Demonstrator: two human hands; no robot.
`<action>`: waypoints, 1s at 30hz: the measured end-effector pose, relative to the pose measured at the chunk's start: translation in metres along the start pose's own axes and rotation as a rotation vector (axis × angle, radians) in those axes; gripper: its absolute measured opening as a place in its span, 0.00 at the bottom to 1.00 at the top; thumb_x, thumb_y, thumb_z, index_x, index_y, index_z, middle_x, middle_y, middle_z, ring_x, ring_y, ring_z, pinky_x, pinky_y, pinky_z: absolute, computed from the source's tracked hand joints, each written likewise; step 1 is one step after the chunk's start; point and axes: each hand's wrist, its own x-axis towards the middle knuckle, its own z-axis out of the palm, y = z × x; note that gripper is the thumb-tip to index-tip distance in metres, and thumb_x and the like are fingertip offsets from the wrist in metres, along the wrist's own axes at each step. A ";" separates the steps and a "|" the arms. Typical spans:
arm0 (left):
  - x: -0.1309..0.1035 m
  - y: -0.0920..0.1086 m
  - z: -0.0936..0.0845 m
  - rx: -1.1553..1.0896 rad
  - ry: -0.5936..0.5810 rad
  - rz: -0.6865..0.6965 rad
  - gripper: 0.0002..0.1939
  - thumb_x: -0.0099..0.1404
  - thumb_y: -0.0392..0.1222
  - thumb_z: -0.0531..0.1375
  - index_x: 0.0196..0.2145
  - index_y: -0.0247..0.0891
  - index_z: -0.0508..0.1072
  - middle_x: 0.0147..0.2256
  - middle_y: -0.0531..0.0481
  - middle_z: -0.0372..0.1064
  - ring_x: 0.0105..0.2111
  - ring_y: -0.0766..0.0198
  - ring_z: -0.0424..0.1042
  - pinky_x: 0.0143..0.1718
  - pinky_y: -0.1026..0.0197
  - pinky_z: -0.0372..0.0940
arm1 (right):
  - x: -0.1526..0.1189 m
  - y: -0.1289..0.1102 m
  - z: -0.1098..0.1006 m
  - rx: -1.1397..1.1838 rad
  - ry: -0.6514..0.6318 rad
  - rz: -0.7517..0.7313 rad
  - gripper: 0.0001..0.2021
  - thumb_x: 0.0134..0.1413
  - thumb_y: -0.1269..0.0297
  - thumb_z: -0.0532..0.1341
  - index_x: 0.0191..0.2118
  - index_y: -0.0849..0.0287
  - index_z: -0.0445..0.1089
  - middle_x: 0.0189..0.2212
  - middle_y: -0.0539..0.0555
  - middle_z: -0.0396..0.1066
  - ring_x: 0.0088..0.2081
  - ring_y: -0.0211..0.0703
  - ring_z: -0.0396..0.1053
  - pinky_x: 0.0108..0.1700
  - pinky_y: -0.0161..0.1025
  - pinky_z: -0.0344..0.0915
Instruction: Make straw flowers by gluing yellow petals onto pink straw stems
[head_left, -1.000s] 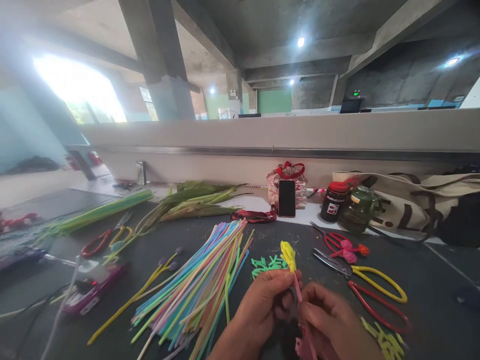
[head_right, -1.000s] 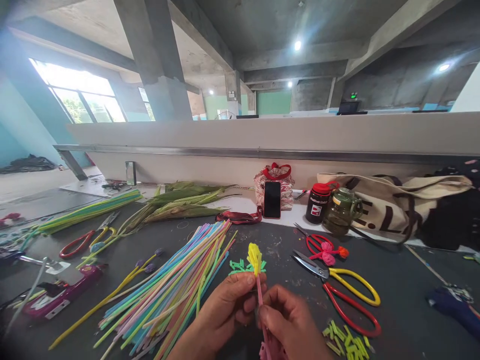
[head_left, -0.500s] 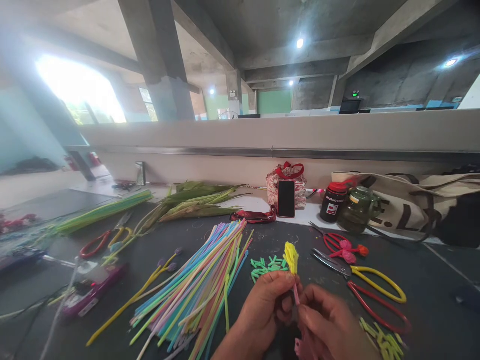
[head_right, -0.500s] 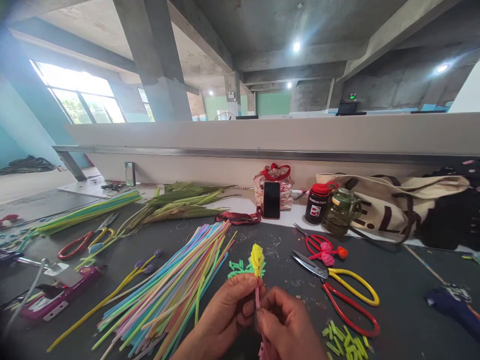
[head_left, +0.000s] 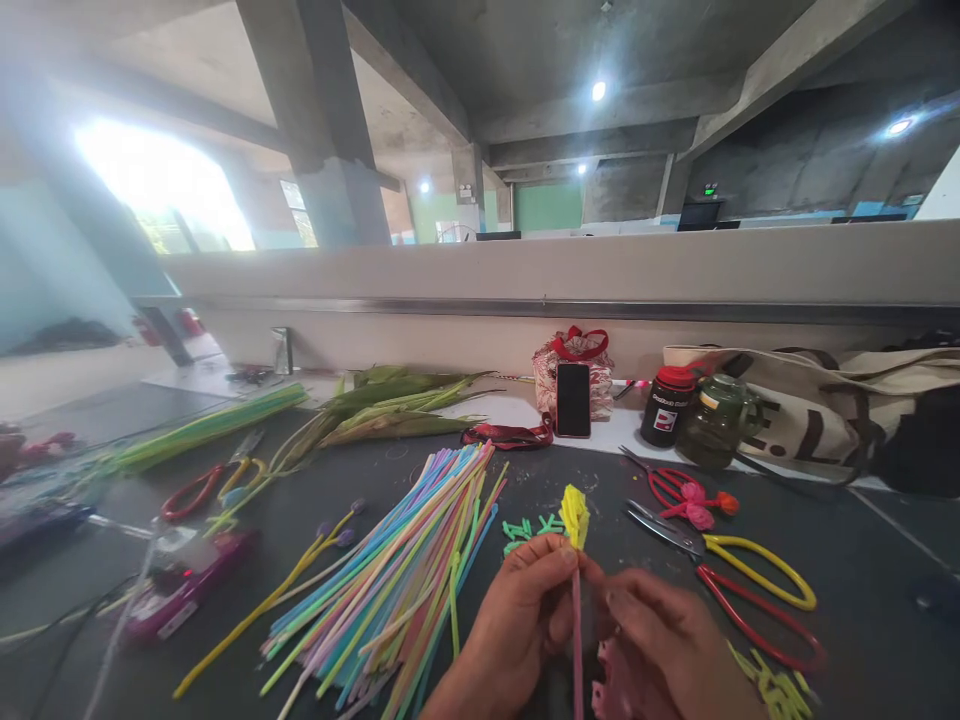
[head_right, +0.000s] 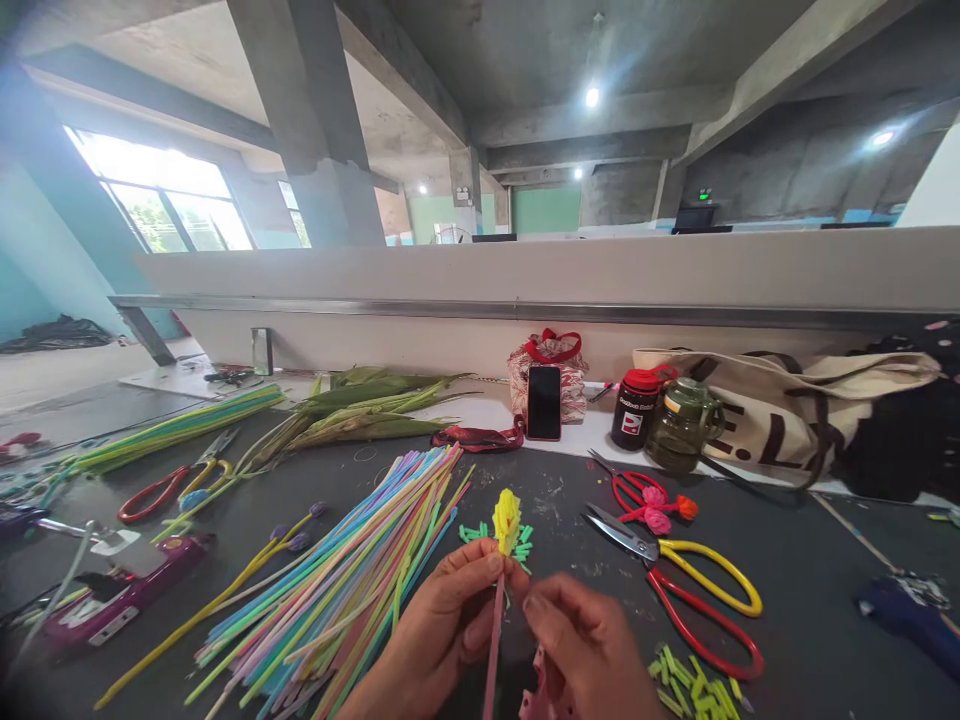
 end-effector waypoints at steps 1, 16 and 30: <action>-0.001 0.000 0.000 0.012 -0.014 -0.013 0.08 0.54 0.41 0.60 0.24 0.32 0.70 0.17 0.54 0.66 0.09 0.79 0.49 0.11 0.70 0.38 | 0.001 -0.001 -0.003 -0.010 0.040 -0.035 0.13 0.48 0.54 0.61 0.25 0.59 0.70 0.19 0.47 0.66 0.20 0.35 0.63 0.24 0.31 0.61; -0.003 -0.012 0.011 0.231 0.033 -0.016 0.10 0.53 0.41 0.59 0.20 0.34 0.66 0.15 0.54 0.66 0.08 0.79 0.49 0.10 0.70 0.39 | 0.001 -0.001 -0.009 0.029 0.149 -0.044 0.10 0.48 0.60 0.62 0.23 0.60 0.70 0.17 0.46 0.62 0.20 0.34 0.58 0.21 0.29 0.54; -0.002 -0.011 0.010 0.152 0.055 -0.045 0.12 0.51 0.44 0.62 0.20 0.33 0.67 0.16 0.55 0.64 0.12 0.77 0.53 0.14 0.71 0.42 | 0.001 -0.003 -0.010 -0.156 0.120 -0.142 0.15 0.55 0.54 0.55 0.32 0.59 0.73 0.23 0.49 0.67 0.28 0.40 0.62 0.30 0.33 0.60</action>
